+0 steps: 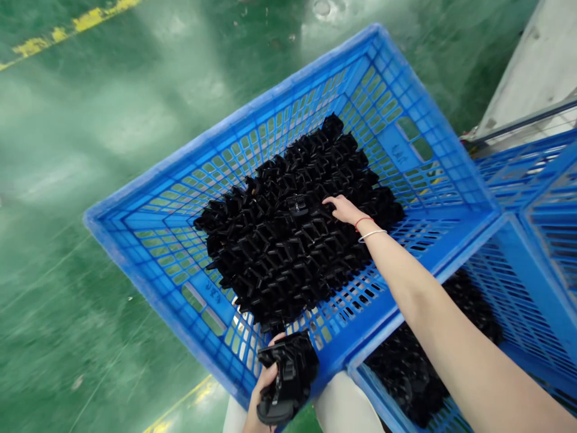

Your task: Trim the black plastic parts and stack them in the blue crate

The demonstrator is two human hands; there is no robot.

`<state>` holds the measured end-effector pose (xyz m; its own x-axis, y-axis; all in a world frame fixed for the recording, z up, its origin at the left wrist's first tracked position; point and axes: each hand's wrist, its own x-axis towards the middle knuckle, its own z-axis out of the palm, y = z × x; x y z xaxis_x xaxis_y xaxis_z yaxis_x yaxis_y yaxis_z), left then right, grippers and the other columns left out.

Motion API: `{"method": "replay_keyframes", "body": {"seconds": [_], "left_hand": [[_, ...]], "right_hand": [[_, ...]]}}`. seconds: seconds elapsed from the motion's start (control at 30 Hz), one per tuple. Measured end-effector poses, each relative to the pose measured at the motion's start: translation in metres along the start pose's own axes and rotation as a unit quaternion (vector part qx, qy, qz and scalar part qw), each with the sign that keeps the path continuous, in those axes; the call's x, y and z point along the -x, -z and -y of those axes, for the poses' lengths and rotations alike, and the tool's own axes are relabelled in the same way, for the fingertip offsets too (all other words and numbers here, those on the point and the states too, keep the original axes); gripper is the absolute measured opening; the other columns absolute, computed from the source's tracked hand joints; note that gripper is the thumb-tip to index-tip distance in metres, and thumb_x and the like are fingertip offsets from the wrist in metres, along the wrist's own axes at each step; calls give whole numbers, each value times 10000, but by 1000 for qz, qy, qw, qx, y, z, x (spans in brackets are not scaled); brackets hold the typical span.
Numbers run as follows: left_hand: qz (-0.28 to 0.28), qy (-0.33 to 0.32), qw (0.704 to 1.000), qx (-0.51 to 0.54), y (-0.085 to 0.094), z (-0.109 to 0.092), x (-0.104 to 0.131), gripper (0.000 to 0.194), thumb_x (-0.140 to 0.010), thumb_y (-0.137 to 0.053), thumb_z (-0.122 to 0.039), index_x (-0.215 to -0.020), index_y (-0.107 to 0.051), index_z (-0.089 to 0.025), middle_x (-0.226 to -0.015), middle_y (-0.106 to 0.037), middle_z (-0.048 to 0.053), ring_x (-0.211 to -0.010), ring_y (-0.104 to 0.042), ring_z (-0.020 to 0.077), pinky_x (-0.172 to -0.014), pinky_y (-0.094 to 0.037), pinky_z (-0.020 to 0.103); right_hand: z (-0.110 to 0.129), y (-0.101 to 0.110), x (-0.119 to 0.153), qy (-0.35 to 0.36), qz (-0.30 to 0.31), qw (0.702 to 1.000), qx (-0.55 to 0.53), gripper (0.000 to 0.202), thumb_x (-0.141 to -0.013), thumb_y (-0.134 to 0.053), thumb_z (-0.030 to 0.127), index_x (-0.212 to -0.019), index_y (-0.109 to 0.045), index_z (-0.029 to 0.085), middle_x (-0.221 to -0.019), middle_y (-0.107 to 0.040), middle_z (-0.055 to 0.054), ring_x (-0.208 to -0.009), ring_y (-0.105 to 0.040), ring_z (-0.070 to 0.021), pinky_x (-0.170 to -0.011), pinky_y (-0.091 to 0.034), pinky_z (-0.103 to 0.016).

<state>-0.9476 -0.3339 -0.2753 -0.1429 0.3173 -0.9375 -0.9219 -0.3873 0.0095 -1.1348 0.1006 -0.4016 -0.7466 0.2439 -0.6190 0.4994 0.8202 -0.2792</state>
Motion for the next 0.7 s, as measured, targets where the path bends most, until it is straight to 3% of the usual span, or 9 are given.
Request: {"method": "replay_keyframes", "body": {"seconds": [0.13, 0.43, 0.7], "left_hand": [[8, -8, 1000, 11, -2, 0, -3, 652, -743, -755, -322, -1368, -572, -281, -1306, -667, 62, -1282, -562, 321, -1127, -395, 456], [-11, -9, 1000, 13, -1, 0, -9, 600, -747, -753, -322, -1328, -608, -285, -1286, -683, 51, -1260, -584, 312, -1111, -420, 443], [-49, -28, 998, 16, -20, -5, -10, 644, -687, -783, -281, -1308, -619, -253, -1214, -719, 61, -1230, -606, 330, -1094, -440, 446]], "right_hand": [[7, 4, 2, 7, -25, 999, 36, 595, -818, -461, 49, -1356, -556, 283, -1309, -471, -112, -1142, -505, -293, -977, -456, -434], [21, 4, -6, 48, -11, 993, 109, 547, -859, -431, 51, -1330, -587, 280, -1341, -492, -147, -1173, -449, -343, -928, -449, -509], [25, 5, -10, 52, -14, 989, 138, 526, -867, -459, 65, -1326, -585, 289, -1370, -458, -139, -1171, -440, -343, -937, -416, -529]]}}
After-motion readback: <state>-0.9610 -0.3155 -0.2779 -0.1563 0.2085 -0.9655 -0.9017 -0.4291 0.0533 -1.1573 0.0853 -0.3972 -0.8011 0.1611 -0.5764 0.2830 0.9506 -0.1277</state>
